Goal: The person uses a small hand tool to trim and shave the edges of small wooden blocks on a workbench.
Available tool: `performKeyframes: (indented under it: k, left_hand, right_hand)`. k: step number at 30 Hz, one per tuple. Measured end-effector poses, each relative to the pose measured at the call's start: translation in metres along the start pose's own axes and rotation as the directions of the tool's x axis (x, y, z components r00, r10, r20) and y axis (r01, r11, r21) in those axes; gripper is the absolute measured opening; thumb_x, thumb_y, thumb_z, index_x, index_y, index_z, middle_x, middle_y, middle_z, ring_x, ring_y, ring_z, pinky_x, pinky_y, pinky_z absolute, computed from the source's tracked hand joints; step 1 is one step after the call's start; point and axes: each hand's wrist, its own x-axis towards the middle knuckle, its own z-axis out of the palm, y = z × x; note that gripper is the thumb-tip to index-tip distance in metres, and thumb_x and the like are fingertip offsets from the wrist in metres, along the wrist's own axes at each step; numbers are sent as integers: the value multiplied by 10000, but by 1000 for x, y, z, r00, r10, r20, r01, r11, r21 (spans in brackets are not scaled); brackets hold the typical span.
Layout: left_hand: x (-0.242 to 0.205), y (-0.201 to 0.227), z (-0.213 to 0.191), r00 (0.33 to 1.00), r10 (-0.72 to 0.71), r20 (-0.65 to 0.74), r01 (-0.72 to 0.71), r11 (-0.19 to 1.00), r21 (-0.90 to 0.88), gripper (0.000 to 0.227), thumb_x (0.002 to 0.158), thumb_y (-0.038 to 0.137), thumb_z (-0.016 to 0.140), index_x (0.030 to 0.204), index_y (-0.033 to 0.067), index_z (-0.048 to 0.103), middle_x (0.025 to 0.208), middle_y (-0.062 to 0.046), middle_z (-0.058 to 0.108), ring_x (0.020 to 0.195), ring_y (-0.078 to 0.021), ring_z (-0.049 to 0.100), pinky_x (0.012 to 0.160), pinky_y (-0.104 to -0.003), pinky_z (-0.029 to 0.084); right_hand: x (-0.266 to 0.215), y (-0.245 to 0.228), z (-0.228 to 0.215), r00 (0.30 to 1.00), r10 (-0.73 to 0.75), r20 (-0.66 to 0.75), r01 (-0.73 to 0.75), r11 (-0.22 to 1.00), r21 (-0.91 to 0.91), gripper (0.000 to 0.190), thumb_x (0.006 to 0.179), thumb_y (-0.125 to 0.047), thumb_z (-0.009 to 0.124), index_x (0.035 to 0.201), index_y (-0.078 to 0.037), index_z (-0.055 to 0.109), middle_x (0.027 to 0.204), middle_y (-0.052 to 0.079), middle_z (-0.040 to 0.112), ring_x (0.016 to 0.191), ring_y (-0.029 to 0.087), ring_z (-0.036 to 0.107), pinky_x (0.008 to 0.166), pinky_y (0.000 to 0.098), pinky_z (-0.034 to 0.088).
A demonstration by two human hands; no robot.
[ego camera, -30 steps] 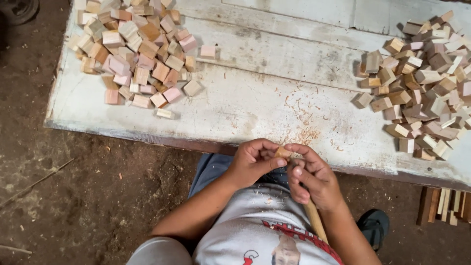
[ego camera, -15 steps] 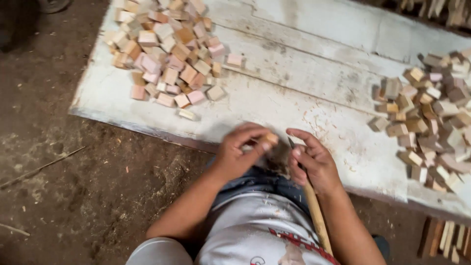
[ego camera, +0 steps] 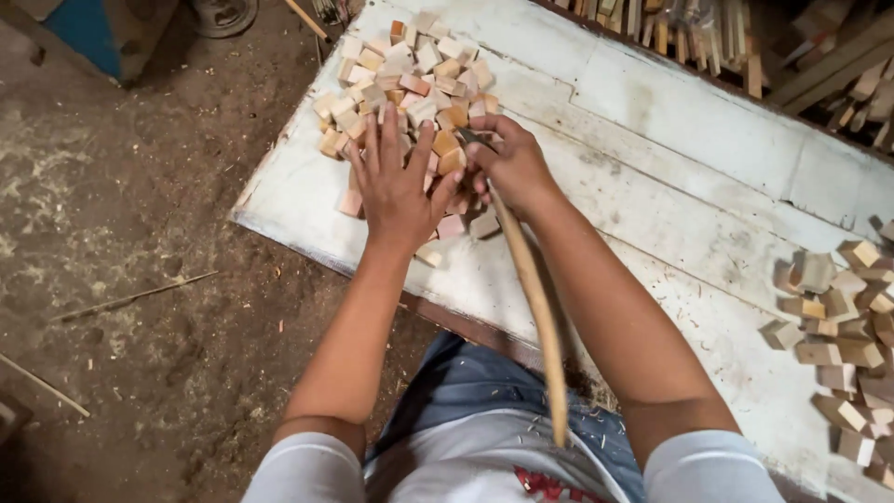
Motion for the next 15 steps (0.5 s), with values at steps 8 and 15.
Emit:
performKeyframes:
  k: [8,15]
  left_hand:
    - [-4,-13,-1,996,72,46,-68,995,-79,939,750,462,998,1478,22,601,1579,-361,302,1446,-568,341,1145,-729,136]
    - [13,34,-17,987,164,3,-164,986,39,903,1007,691,763,1485,-65,641,1555,-432,314,1442,-621,252,1103,-729,20]
  right_hand:
    - [-41,-11,-47,997,-19,-72,28,992,122,353,988,-3,576,1341,5,564,833,194,631,425,168,572,302,305,472]
    - [-236,-31,-163,939,147,-310,-65,963,260,445,990,1,504,1435,23,492,835,212,538,427,138,430,323,282,401]
